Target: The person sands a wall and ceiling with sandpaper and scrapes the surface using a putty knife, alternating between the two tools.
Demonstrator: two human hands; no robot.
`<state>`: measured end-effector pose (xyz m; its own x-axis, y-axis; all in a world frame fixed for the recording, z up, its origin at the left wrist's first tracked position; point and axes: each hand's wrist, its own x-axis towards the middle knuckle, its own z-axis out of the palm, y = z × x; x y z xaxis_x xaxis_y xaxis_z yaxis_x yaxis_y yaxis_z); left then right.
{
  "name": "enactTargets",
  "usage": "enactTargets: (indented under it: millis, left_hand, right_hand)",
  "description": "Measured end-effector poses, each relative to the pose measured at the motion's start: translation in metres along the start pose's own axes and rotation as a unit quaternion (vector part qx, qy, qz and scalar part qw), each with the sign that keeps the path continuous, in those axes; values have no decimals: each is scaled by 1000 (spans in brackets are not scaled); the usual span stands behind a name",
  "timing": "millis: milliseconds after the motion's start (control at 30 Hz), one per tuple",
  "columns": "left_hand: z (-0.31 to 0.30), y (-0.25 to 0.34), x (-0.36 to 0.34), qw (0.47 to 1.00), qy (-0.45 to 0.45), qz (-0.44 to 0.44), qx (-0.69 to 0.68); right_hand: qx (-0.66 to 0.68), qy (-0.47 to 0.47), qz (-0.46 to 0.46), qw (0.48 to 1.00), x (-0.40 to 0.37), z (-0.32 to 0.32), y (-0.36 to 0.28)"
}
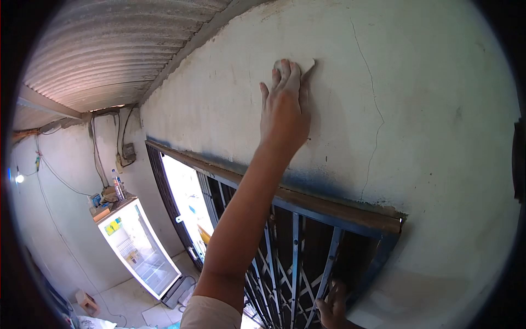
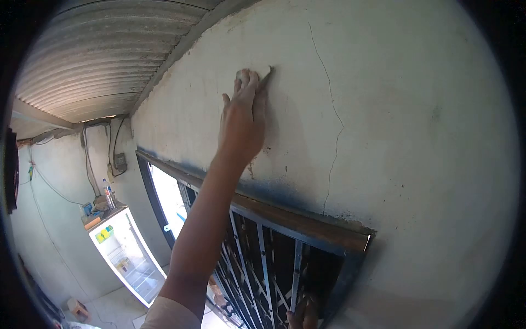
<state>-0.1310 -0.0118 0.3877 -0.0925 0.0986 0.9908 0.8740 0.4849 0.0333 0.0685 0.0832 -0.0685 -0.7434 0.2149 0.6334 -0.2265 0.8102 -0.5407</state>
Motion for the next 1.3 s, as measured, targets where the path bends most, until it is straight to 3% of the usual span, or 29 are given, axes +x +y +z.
enactTargets:
  millis: [33, 133, 167, 233, 333, 367, 433, 500, 700, 833, 900, 967, 1033, 1133, 1200, 1300]
  left_hand:
    - [-1, 0, 10, 1000, 0, 5, 5]
    - [-6, 2, 41, 1000, 5, 15, 9]
    - [-5, 1, 53, 1000, 7, 18, 7]
    - [-2, -7, 77, 1000, 5, 12, 5]
    - [-12, -3, 107, 1000, -23, -17, -12]
    - [-13, -3, 116, 1000, -18, -21, -10]
    - [-12, -16, 140, 1000, 4, -2, 0]
    - [-7, -38, 166, 998, 34, 46, 16]
    - [-24, -29, 168, 999, -22, -30, -13]
    - [-19, -36, 142, 999, 4, 2, -34]
    - [-17, -42, 124, 996, 29, 62, -55]
    - [-7, -55, 107, 999, 23, 18, -44]
    - [0, -65, 85, 999, 28, 8, -41]
    - [6, -63, 35, 997, 47, 34, -46]
    - [3, -58, -1, 998, 36, 27, -46]
    - [1, -54, -54, 998, 14, 12, -65]
  right_hand:
    - [-65, 25, -39, 997, 1, -1, -2]
    - [180, -27, 65, 981, -1, -1, 5]
    - [35, -11, -20, 999, -4, 5, 19]
    - [-256, 21, -182, 949, -11, 19, 52]
    - [-196, 60, -176, 963, 10, -8, -1]
    - [-67, 46, -131, 988, 4, 0, 10]
    - [191, 14, -32, 981, -14, 20, 41]
    - [108, 18, -46, 993, -4, 11, 21]
    - [35, 5, -61, 998, -6, 12, 26]
    - [-10, 48, -54, 997, 10, -8, -5]
    - [188, -9, 79, 979, 10, -12, -8]
    - [264, -15, 101, 959, 9, -10, -5]
    - [226, 29, 12, 974, 11, -1, 3]
    - [326, 3, 110, 939, 12, -10, -12]
    - [280, -7, 63, 958, 7, -3, 8]
    - [319, -4, 78, 945, 9, -5, 3]
